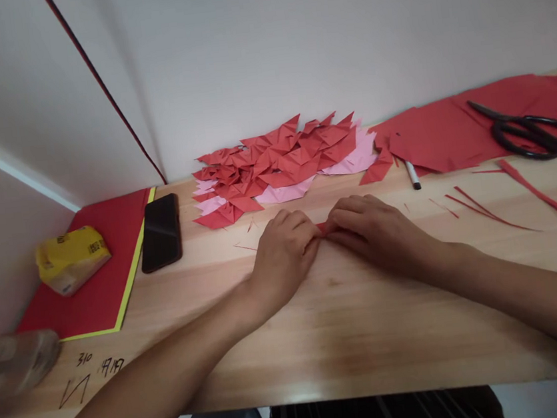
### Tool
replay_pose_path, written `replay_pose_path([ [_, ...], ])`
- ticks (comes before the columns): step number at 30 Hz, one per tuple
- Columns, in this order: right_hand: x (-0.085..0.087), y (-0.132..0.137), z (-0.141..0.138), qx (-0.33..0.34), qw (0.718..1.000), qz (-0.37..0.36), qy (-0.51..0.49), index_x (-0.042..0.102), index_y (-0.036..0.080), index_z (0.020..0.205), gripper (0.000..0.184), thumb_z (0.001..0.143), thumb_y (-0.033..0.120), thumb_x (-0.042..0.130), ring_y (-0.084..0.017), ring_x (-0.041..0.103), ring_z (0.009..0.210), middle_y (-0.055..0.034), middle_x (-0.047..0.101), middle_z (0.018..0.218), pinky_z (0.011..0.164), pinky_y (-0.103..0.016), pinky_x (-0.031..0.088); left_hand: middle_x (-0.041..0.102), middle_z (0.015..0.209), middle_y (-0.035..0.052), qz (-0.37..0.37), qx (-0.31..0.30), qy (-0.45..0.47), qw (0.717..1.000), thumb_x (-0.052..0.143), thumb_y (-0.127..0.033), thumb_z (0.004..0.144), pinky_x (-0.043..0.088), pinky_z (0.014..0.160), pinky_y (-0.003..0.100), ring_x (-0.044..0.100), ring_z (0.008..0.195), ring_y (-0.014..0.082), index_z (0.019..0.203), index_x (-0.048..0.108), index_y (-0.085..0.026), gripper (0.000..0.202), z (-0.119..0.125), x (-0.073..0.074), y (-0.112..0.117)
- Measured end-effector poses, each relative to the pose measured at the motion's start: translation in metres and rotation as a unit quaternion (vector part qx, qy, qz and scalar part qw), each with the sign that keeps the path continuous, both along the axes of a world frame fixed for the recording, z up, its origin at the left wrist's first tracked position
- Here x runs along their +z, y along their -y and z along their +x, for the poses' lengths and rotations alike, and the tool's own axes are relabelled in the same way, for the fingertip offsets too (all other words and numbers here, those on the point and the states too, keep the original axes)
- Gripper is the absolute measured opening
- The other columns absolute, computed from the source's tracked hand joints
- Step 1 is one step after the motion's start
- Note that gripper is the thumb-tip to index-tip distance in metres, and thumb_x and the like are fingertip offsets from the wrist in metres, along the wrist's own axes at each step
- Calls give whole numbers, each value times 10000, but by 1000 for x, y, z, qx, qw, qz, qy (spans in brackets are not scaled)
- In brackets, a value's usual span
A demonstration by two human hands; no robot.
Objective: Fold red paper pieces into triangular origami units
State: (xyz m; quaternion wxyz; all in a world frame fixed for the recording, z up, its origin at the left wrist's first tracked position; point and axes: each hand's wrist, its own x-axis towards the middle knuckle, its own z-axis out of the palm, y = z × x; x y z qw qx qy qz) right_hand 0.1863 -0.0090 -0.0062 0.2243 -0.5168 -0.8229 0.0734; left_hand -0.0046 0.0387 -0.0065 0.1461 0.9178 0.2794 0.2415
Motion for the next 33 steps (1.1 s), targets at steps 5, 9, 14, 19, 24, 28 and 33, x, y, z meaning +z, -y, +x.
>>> replay_pose_path([
  [5, 3, 0, -2, -35, 998, -53, -27, 607, 191, 825, 139, 915, 242, 514, -198, 536, 796, -45, 612, 834, 739, -335, 359, 617, 829, 29, -82, 30, 30, 996, 602, -178, 863, 420, 759, 318, 527, 845, 179, 769, 625, -176, 97, 1, 4, 0],
  [9, 5, -2, -4, -50, 997, -59, -15, 604, 191, 831, 149, 916, 256, 500, -203, 534, 798, -42, 611, 836, 742, -344, 340, 599, 828, 32, -89, 53, 20, 994, 605, -176, 849, 408, 747, 325, 514, 847, 188, 725, 587, -172, 125, 4, 7, -1],
  [14, 3, -3, -7, -61, 997, -49, 19, 570, 188, 828, 155, 912, 271, 470, -214, 519, 795, -55, 600, 846, 716, -344, 312, 584, 803, 29, -93, 70, 7, 993, 620, -153, 808, 408, 734, 333, 506, 840, 197, 686, 551, -176, 142, 8, 9, -2],
  [19, 4, -4, -10, -74, 995, -51, 37, 515, 198, 844, 67, 874, 249, 483, -210, 500, 775, -45, 597, 846, 695, -336, 280, 577, 773, 30, -102, 81, -3, 992, 626, -137, 779, 409, 718, 342, 510, 819, 201, 650, 529, -180, 168, 13, 10, -5],
  [24, 6, -5, -10, -73, 995, -67, 26, 503, 203, 890, 51, 852, 226, 477, -216, 507, 793, -39, 606, 866, 708, -335, 274, 566, 752, 26, -101, 76, -12, 992, 616, -117, 762, 403, 709, 347, 506, 795, 197, 633, 493, -185, 190, 13, 10, -8],
  [28, 6, -5, -8, -69, 995, -75, 14, 511, 203, 917, 120, 817, 163, 458, -216, 514, 813, -37, 612, 883, 726, -339, 283, 541, 716, 13, -116, 64, -10, 991, 594, -80, 748, 391, 681, 326, 495, 755, 178, 612, 454, -188, 223, 10, 11, -10],
  [33, 6, -6, -7, -73, 995, -72, 10, 501, 198, 887, 102, 797, 158, 476, -202, 515, 797, -40, 610, 881, 698, -323, 288, 528, 696, 9, -126, 66, -12, 990, 594, -56, 725, 374, 668, 313, 484, 744, 172, 599, 443, -186, 236, 10, 13, -10],
])
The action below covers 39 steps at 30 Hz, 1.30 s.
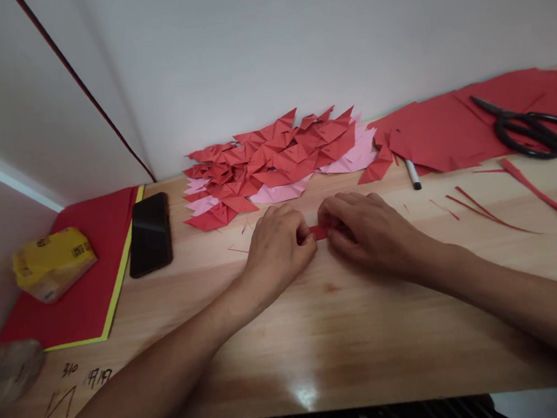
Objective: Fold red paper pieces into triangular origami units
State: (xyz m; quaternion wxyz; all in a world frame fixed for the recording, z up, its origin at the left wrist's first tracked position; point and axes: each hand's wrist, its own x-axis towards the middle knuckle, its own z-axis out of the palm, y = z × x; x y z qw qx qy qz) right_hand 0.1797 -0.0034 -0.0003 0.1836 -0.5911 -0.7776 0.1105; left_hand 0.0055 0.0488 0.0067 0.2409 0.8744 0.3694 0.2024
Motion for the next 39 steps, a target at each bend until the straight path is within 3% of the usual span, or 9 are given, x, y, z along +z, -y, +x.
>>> replay_pose_path([
  [6, 0, -2, -4, -13, 999, 19, 35, 492, 203, 860, 88, 867, 290, 483, -211, 511, 783, -38, 594, 843, 690, -330, 280, 530, 701, 7, 10, 6, -15, 1000, 587, -96, 758, 375, 680, 309, 480, 742, 168, 609, 448, -182, 222, 1, 0, 2],
  [11, 1, -1, -6, -15, 999, 15, 48, 482, 206, 869, 47, 825, 225, 483, -213, 513, 786, -30, 584, 847, 692, -333, 273, 539, 722, 6, 19, 1, -24, 1000, 576, -86, 760, 386, 698, 304, 486, 765, 166, 625, 450, -180, 207, -1, 0, 2],
  [22, 1, 1, -4, -14, 999, 6, 34, 506, 196, 914, 133, 799, 155, 453, -222, 540, 842, -34, 594, 890, 729, -343, 294, 550, 813, 14, 25, -31, -35, 999, 591, -133, 831, 399, 715, 299, 487, 798, 159, 712, 480, -170, 167, -11, 2, -1],
  [31, 2, 2, -11, -30, 995, 36, 87, 495, 202, 862, 119, 901, 300, 440, -225, 522, 792, -36, 588, 850, 713, -350, 271, 550, 882, 39, 53, -19, -55, 997, 556, -163, 879, 415, 746, 331, 482, 858, 188, 748, 485, -174, 150, -11, -2, 4],
  [39, 0, 2, -8, -21, 996, 30, 85, 499, 205, 887, 58, 849, 230, 463, -229, 523, 818, -38, 587, 877, 718, -346, 271, 553, 902, 44, 80, -26, -75, 994, 555, -190, 900, 417, 758, 343, 472, 868, 198, 776, 483, -178, 144, -10, -5, 4],
])
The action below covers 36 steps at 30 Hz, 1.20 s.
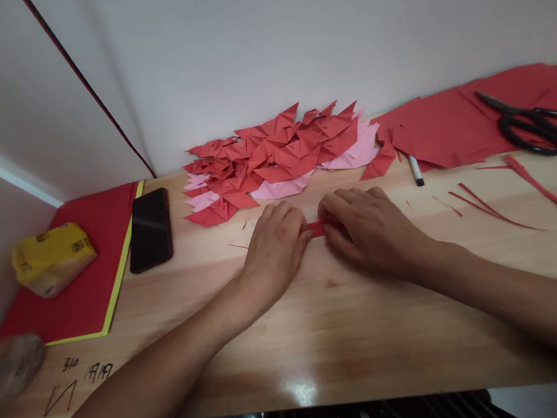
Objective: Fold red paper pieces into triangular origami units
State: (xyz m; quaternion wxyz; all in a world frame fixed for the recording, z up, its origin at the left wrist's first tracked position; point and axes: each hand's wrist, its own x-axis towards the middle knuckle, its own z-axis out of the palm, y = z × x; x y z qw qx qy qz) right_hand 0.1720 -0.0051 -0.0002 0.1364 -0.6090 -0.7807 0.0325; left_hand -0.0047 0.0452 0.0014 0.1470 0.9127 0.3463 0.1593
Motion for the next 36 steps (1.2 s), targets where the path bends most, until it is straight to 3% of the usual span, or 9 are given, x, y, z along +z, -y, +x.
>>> replay_pose_path([
  [6, -2, 0, 2, 6, 1000, 0, -11, 510, 201, 909, 95, 835, 197, 450, -228, 526, 822, -41, 594, 884, 722, -347, 275, 571, 904, 41, 20, 7, -7, 1000, 564, -208, 908, 414, 767, 336, 479, 858, 192, 780, 500, -175, 147, 0, -5, -2],
  [9, -3, 0, 2, 7, 1000, 4, -17, 511, 201, 905, 98, 829, 186, 450, -224, 528, 814, -40, 598, 880, 721, -346, 276, 593, 926, 37, 42, -10, -9, 999, 528, -164, 923, 415, 772, 322, 494, 876, 185, 868, 543, -170, 57, -2, -6, -2],
  [13, -3, 1, 3, 10, 1000, 8, -24, 513, 197, 914, 97, 843, 190, 448, -229, 535, 834, -49, 609, 896, 726, -345, 280, 626, 1036, 50, 153, -67, -40, 985, 494, -191, 951, 407, 785, 340, 516, 949, 202, 1055, 584, -173, 139, -4, -3, 6],
  [17, -2, 0, 4, 18, 999, 10, -30, 510, 193, 906, 86, 856, 198, 441, -232, 537, 826, -58, 616, 893, 727, -343, 285, 657, 1038, 62, 244, -111, -93, 959, 444, -167, 968, 390, 718, 356, 544, 937, 218, 1021, 626, -155, 190, -4, 2, 19],
  [23, 0, 1, 6, 19, 999, -3, -46, 518, 191, 920, 102, 857, 175, 439, -227, 551, 836, -54, 624, 903, 738, -338, 289, 658, 1029, 71, 217, -109, -105, 964, 490, -141, 941, 439, 708, 337, 545, 918, 214, 1015, 648, -131, 175, -3, 2, 22],
  [30, 1, 1, 2, 5, 1000, 5, -20, 517, 189, 903, 98, 902, 254, 444, -237, 549, 836, -58, 617, 899, 744, -348, 289, 650, 1022, 59, 179, -109, -100, 973, 476, -152, 950, 472, 768, 333, 539, 952, 207, 1023, 653, -135, 193, -5, 5, 19],
  [36, -3, 1, 5, 15, 1000, 12, -18, 516, 190, 915, 90, 863, 215, 447, -231, 543, 822, -59, 617, 891, 729, -339, 276, 652, 1017, 66, 194, -121, -117, 966, 460, -134, 951, 471, 743, 327, 547, 937, 202, 1046, 648, -127, 210, -5, 8, 19],
])
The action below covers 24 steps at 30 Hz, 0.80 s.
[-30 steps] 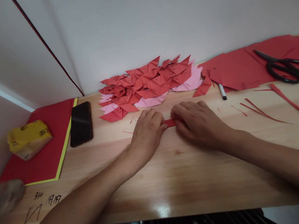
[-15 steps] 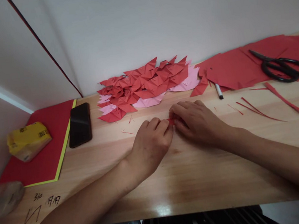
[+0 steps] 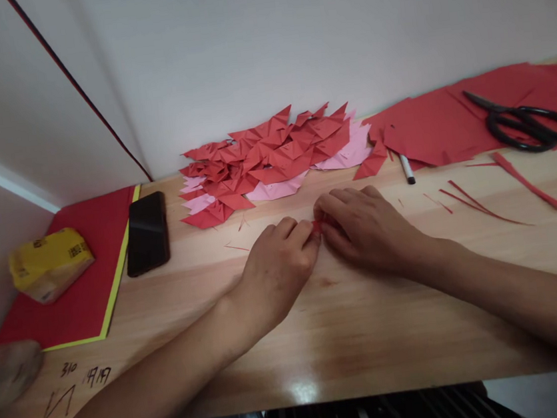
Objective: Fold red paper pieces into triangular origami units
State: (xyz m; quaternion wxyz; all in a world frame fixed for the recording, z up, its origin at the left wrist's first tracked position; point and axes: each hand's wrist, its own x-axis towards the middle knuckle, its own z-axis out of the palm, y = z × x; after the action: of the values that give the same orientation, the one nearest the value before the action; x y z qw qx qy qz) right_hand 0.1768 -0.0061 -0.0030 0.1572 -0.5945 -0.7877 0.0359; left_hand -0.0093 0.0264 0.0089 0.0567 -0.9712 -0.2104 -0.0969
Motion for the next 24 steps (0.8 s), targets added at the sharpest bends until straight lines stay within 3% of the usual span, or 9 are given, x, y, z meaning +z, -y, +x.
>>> replay_pose_path([
  [6, 1, 1, 0, -2, 1000, -1, 7, 525, 184, 932, 127, 852, 178, 426, -234, 543, 832, -68, 620, 906, 736, -346, 278, 653, 969, 71, 4, -6, -23, 1000, 463, -117, 944, 471, 734, 317, 556, 902, 202, 964, 657, -104, 196, 0, 4, 1],
  [12, 4, 1, -4, -10, 1000, -9, 6, 522, 190, 909, 126, 890, 293, 452, -235, 532, 818, -66, 618, 905, 727, -351, 283, 650, 959, 78, 0, -12, -34, 999, 445, -119, 949, 471, 724, 323, 549, 883, 204, 961, 658, -104, 214, 0, 4, 1],
  [24, 4, 0, -2, -6, 1000, -15, -1, 510, 190, 909, 96, 856, 205, 432, -234, 544, 824, -62, 616, 892, 727, -345, 279, 650, 935, 68, 15, -3, -22, 1000, 445, -110, 945, 461, 698, 324, 553, 862, 198, 933, 657, -113, 213, -1, 3, 2],
])
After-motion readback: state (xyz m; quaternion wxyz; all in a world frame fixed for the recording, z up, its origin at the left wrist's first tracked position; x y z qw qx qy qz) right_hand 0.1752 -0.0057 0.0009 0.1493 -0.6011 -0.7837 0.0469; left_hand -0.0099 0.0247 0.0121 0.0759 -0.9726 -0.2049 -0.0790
